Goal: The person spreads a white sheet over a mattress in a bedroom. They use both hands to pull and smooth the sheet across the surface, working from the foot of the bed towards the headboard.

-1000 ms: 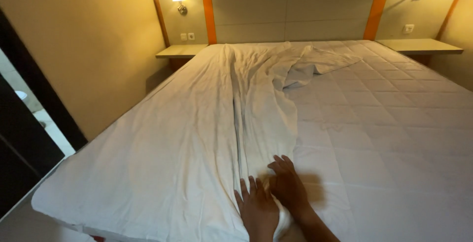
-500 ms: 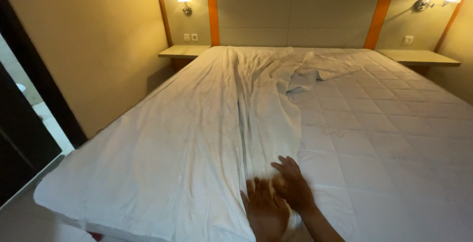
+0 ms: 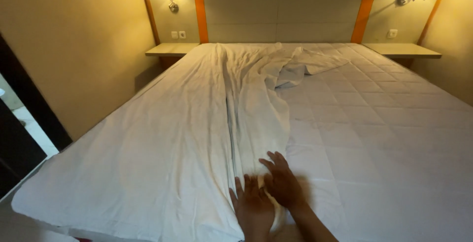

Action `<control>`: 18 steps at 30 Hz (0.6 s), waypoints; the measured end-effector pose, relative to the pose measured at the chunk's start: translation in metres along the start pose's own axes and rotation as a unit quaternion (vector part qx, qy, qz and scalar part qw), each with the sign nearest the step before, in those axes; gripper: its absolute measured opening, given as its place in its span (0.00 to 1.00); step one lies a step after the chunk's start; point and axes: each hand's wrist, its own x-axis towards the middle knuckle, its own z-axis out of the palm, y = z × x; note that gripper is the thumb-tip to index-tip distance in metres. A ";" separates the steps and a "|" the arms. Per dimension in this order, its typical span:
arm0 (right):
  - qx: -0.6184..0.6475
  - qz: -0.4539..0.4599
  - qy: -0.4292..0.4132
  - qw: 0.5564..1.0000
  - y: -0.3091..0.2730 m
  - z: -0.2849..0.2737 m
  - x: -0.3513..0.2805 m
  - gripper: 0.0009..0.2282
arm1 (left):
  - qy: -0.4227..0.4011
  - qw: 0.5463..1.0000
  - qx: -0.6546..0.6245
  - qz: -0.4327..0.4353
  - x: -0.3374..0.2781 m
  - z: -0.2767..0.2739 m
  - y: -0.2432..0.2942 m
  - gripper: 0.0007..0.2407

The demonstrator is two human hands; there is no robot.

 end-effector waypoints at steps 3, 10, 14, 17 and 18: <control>-0.012 0.013 -0.024 1.000 -0.010 -0.011 0.004 0.23 | -0.074 0.997 0.015 -0.032 0.009 -0.015 0.011 0.20; -0.135 -0.169 -0.037 0.976 0.009 -0.017 0.000 0.14 | -0.172 0.980 0.066 -0.079 0.006 -0.010 0.017 0.22; 0.017 -0.058 -0.036 0.998 0.002 -0.024 -0.001 0.23 | -0.190 0.973 0.075 -0.108 0.007 -0.013 0.025 0.20; 0.012 -0.019 -0.045 0.999 0.014 -0.025 -0.006 0.19 | -0.186 0.973 0.076 -0.116 0.002 -0.007 0.030 0.19; 0.023 0.000 -0.055 0.998 0.014 -0.029 -0.004 0.17 | -0.186 0.974 0.081 -0.103 0.003 -0.006 0.032 0.19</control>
